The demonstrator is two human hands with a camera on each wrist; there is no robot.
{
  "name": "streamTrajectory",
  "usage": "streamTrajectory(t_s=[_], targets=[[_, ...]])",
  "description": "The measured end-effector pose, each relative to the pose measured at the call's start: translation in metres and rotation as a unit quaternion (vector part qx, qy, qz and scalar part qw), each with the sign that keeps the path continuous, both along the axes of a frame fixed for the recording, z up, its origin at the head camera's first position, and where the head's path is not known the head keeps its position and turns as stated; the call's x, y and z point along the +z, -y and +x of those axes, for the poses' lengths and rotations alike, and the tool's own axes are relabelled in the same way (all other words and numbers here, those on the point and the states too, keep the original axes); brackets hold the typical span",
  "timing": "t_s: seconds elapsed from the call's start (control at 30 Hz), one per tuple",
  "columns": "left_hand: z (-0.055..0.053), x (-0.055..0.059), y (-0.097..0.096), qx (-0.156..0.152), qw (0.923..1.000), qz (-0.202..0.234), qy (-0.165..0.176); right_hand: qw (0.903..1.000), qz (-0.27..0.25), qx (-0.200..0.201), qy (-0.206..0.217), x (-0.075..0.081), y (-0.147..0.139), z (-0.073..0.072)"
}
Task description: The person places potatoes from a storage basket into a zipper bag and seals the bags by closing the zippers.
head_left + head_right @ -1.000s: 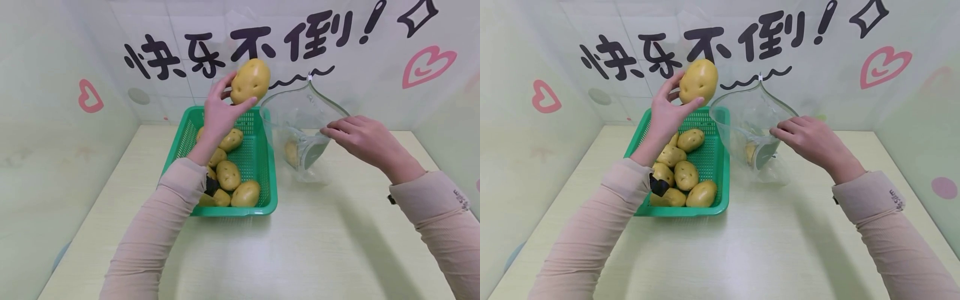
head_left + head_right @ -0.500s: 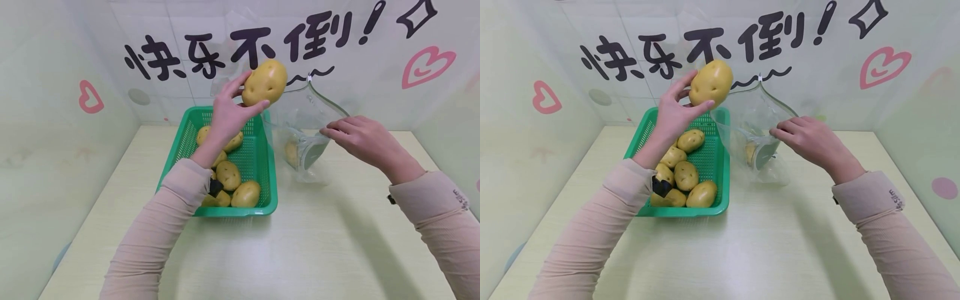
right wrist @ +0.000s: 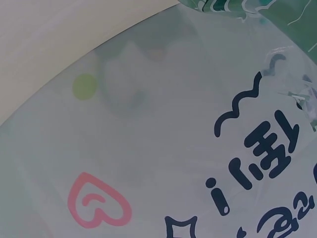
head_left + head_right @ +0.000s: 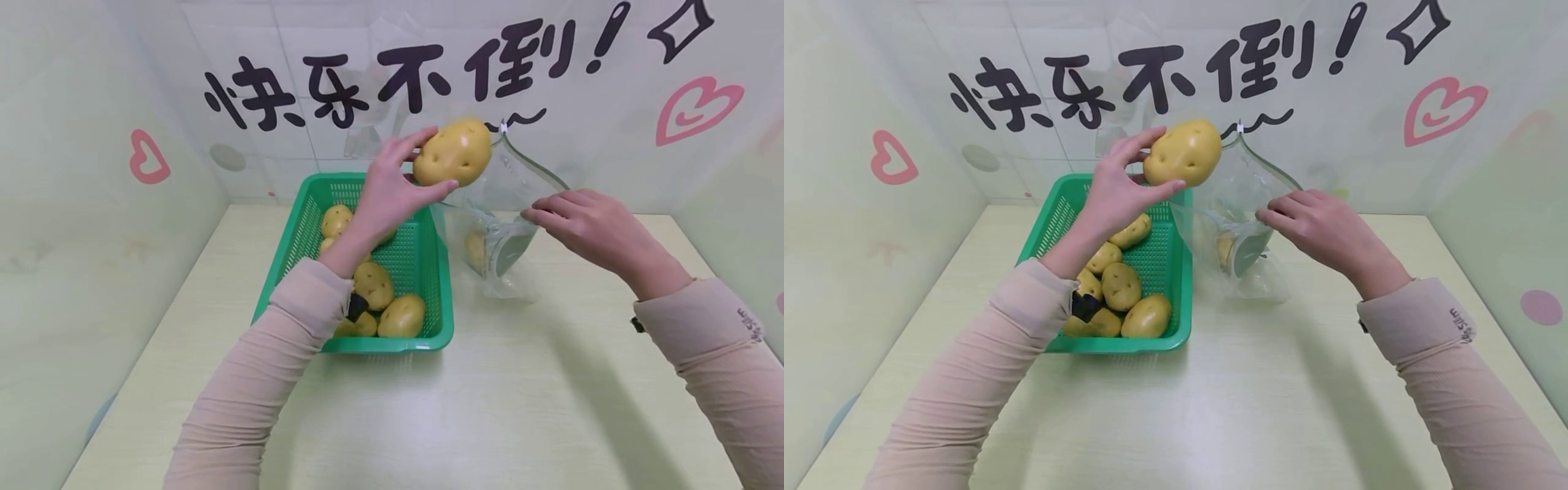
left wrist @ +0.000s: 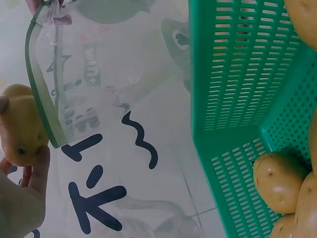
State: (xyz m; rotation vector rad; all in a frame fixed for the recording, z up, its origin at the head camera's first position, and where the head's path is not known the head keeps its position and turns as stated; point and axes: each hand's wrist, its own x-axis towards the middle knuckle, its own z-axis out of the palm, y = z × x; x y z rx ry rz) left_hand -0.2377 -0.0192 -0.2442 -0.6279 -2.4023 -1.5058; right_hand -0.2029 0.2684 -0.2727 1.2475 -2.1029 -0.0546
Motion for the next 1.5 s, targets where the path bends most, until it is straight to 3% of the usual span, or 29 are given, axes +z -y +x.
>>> streamTrajectory(t_s=[0.3,0.5,0.83,1.13,1.3,1.5], targets=[[0.001,0.002,-0.004,-0.017,0.9998,-0.004,-0.011,1.0000,-0.001,0.000,-0.001,0.002,0.001,-0.001],[0.000,0.004,-0.008,-0.023,0.9990,-0.038,-0.009,0.9999,-0.005,0.008,-0.007,0.004,0.002,-0.002],[0.000,0.008,-0.010,-0.026,0.9953,-0.087,-0.034,0.9998,-0.018,0.002,-0.010,0.008,0.005,-0.002],[0.001,0.007,-0.011,-0.065,0.9935,-0.056,-0.074,0.9977,-0.066,0.005,-0.013,0.012,0.009,-0.004],[0.000,0.009,-0.003,-0.070,0.9958,-0.033,-0.048,0.9971,-0.075,0.001,-0.014,0.013,0.008,-0.005],[-0.003,0.009,0.009,-0.063,0.9963,-0.055,-0.021,0.9973,-0.072,0.003,-0.009,0.011,0.006,-0.005]])
